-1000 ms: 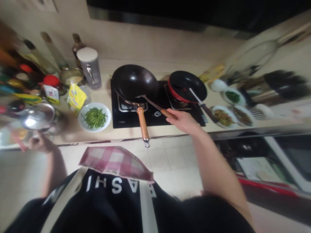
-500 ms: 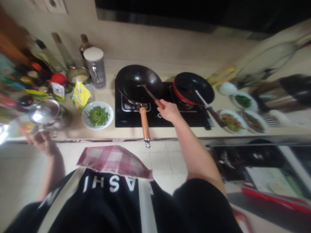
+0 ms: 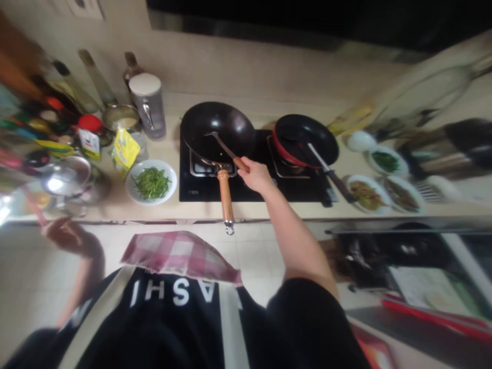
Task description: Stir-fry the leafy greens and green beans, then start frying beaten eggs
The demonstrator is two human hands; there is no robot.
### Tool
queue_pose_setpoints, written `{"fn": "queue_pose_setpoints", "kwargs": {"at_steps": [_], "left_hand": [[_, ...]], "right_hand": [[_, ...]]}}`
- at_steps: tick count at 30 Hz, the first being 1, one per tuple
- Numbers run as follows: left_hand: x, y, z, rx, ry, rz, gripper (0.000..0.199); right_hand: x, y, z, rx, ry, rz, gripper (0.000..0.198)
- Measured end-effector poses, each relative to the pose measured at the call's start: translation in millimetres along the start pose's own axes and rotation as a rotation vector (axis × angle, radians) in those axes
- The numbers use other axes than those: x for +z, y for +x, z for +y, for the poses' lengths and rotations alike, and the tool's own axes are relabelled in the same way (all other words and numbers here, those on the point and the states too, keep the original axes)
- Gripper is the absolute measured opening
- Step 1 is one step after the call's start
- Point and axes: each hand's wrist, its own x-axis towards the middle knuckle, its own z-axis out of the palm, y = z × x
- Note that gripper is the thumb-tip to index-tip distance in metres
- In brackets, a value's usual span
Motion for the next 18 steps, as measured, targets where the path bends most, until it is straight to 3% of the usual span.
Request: {"fn": "queue_pose_setpoints", "kwargs": {"at_steps": [4, 8, 11, 14, 18], "left_hand": [[-1, -6, 12, 0.071, -0.101, -0.045, 0.026], [-11, -11, 7, 0.033, -0.1, -0.068, 0.022], [-14, -17, 0, -0.032, -0.071, -0.094, 0.023], [-5, -24, 0, -0.161, -0.101, -0.179, 0.022], [10, -28, 9, -0.31, -0.173, -0.348, 0.017]], "right_hand": [[-12, 0, 9, 0.044, -0.115, 0.044, 0.055], [-42, -35, 41, 0.073, -0.15, 0.026, 0.056], [-50, -60, 52, 0.069, -0.102, -0.02, 0.058], [-37, -60, 41, 0.015, -0.043, -0.032, 0.057], [-6, -26, 13, -0.011, 0.021, -0.009, 0.057]]}}
